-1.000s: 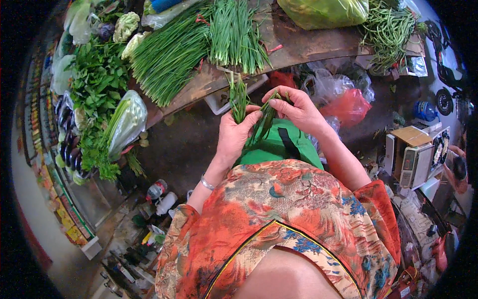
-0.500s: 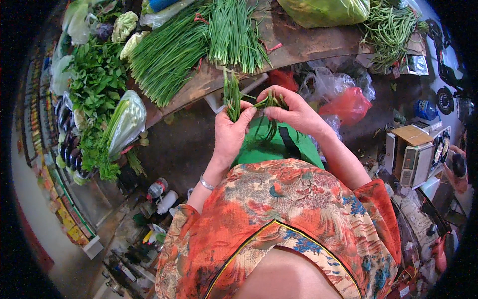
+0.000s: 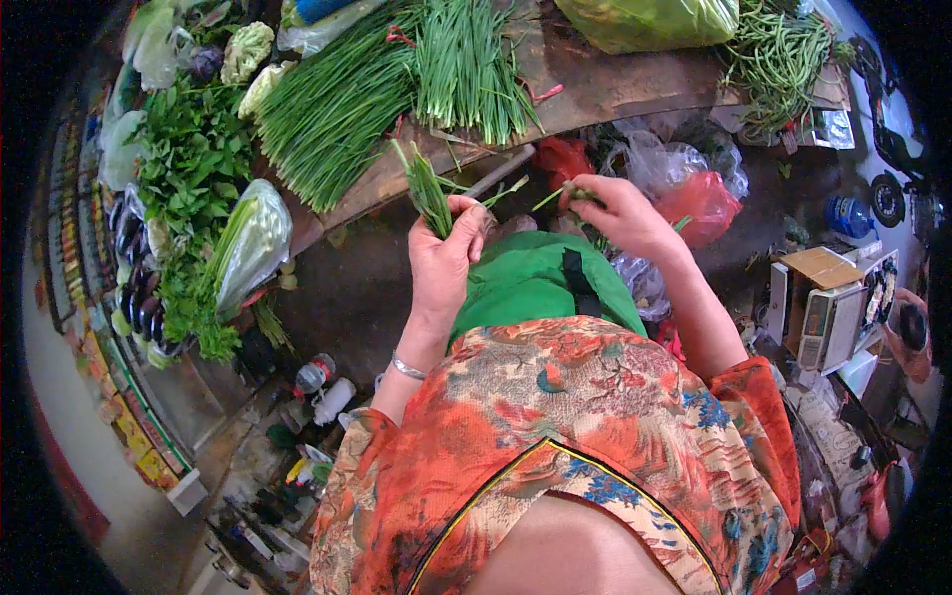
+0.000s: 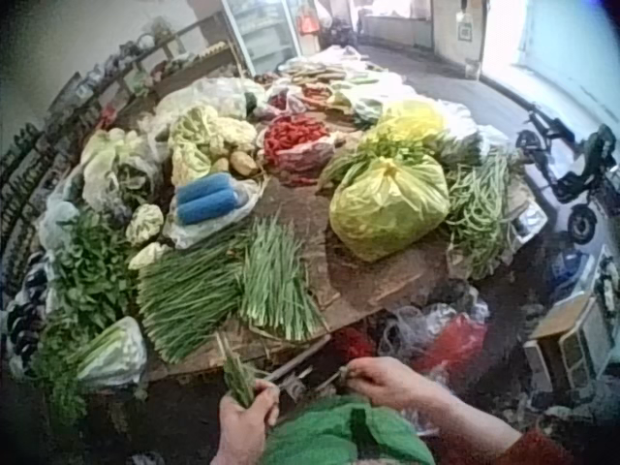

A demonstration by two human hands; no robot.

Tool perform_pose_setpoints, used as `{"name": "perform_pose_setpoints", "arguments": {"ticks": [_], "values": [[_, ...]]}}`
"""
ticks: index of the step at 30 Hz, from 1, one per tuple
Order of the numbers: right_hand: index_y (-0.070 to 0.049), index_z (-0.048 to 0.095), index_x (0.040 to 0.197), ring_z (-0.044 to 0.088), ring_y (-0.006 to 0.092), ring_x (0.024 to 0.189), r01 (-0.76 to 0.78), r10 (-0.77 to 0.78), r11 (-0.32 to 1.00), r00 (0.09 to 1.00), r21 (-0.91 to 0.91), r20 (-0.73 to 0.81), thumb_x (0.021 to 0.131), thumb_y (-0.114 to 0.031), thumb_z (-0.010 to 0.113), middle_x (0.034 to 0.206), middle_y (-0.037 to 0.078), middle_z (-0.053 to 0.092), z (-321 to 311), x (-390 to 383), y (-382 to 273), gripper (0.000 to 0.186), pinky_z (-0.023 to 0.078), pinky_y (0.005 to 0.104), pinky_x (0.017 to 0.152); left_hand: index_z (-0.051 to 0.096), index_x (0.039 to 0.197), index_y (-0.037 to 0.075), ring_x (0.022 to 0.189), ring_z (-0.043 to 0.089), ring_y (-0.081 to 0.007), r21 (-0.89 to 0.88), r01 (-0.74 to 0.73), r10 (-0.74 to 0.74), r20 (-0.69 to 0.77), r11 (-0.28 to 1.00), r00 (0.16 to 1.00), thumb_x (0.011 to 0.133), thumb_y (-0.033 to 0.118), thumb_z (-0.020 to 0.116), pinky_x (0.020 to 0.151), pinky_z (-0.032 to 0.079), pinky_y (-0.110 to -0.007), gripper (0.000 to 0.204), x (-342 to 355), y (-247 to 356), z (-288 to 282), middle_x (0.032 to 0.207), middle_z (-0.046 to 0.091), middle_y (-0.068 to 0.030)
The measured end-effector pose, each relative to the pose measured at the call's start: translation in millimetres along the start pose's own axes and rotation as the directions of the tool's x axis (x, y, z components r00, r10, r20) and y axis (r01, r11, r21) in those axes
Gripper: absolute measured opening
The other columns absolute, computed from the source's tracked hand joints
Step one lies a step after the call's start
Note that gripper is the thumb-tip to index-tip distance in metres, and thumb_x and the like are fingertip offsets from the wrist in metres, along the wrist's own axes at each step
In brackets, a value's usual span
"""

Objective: The person cleans and trims bunches of chives by snapping off the stem ends and damaged leaves by hand before placing them on the table.

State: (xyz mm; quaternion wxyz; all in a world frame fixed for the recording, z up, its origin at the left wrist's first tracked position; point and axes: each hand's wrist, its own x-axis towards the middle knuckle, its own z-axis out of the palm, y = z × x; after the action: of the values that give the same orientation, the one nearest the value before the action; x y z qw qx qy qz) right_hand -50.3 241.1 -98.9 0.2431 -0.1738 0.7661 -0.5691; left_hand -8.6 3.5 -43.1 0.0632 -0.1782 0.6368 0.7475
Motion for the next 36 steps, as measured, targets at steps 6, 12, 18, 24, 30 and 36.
{"name": "perform_pose_setpoints", "arguments": {"ticks": [6, 12, 18, 24, 30, 36], "values": [[0.0, 0.057, 0.096, 0.054, 0.0223, 0.09, -0.007, 0.03, 0.993, 0.98, 0.118, -0.194, 0.096, -0.021, 0.051, 0.088, 0.01, 0.057, -14, -3, -8, 0.022, 0.043, 0.0324, 0.083, 0.066, 0.091, 0.004, 0.053, 0.047, -0.0038, 0.09, 0.216, -0.219, 0.025, 0.972, 0.975, 0.093, 0.021, 0.062, 0.046, 0.033, -0.019, 0.018, -5, 2, 3, 0.078, 0.061, 0.0012], [-0.004, 0.057, 0.093, 0.05, 0.0176, 0.081, 0.083, -0.082, 0.997, 0.971, -0.004, -0.223, 0.098, -0.022, 0.049, 0.078, 0.005, 0.051, -10, 4, -14, 0.021, 0.042, 0.0316, 0.075, 0.067, 0.105, 0.004, 0.078, 0.059, -0.0076, 0.3, 0.102, -0.148, 0.133, 0.948, 0.98, 0.097, 0.03, 0.056, 0.062, 0.048, -0.023, 0.029, -6, -10, -1, 0.093, 0.067, -0.0007], [-0.004, 0.057, 0.103, 0.04, 0.0021, 0.052, -0.057, 0.22, 0.598, 0.971, 0.8, -0.096, 0.091, -0.012, 0.061, 0.068, -0.005, 0.049, 12, 14, -31, 0.015, 0.031, 0.0183, 0.045, 0.066, 0.105, 0.004, 0.076, 0.059, -0.0082, 0.235, 0.231, -0.278, 0.191, 0.944, 0.941, 0.097, 0.028, 0.056, 0.063, 0.048, -0.023, 0.028, -9, -2, 3, 0.094, 0.067, -0.003], [-0.007, 0.064, 0.106, 0.043, -0.0005, 0.057, -0.176, 0.23, 0.7, 0.973, 0.692, 0.015, 0.086, -0.018, 0.07, 0.074, -0.007, 0.058, 39, 24, -51, 0.023, 0.031, 0.0166, 0.049, 0.065, 0.1, 0.004, 0.069, 0.056, -0.0063, 0.185, 0.213, -0.264, 0.319, 0.959, 0.91, 0.096, 0.027, 0.058, 0.057, 0.045, -0.022, 0.025, -11, -11, 4, 0.087, 0.066, -0.0012], [-0.008, 0.066, 0.094, 0.045, -0.0005, 0.058, -0.134, 0.217, 0.696, 0.976, 0.705, -0.029, 0.089, -0.02, 0.067, 0.071, -0.007, 0.058, 38, 22, -42, 0.013, 0.033, 0.017, 0.049, 0.062, 0.104, 0.004, 0.057, 0.048, -0.0034, 0.15, 0.276, -0.309, 0.282, 0.949, 0.908, 0.098, 0.025, 0.054, 0.051, 0.037, -0.017, 0.023, -13, -2, 3, 0.076, 0.062, -0.0002], [-0.008, 0.066, 0.095, 0.041, -0.0017, 0.056, -0.055, 0.22, 0.809, 0.951, 0.585, -0.215, 0.089, -0.02, 0.067, 0.067, -0.01, 0.053, 26, 23, -38, 0.013, 0.029, 0.016, 0.048, 0.061, 0.106, 0.004, 0.051, 0.043, -0.0023, 0.144, 0.241, -0.276, 0.319, 0.96, 0.907, 0.099, 0.022, 0.052, 0.047, 0.033, -0.017, 0.022, -13, -10, 1, 0.069, 0.059, 0.0006]]}}
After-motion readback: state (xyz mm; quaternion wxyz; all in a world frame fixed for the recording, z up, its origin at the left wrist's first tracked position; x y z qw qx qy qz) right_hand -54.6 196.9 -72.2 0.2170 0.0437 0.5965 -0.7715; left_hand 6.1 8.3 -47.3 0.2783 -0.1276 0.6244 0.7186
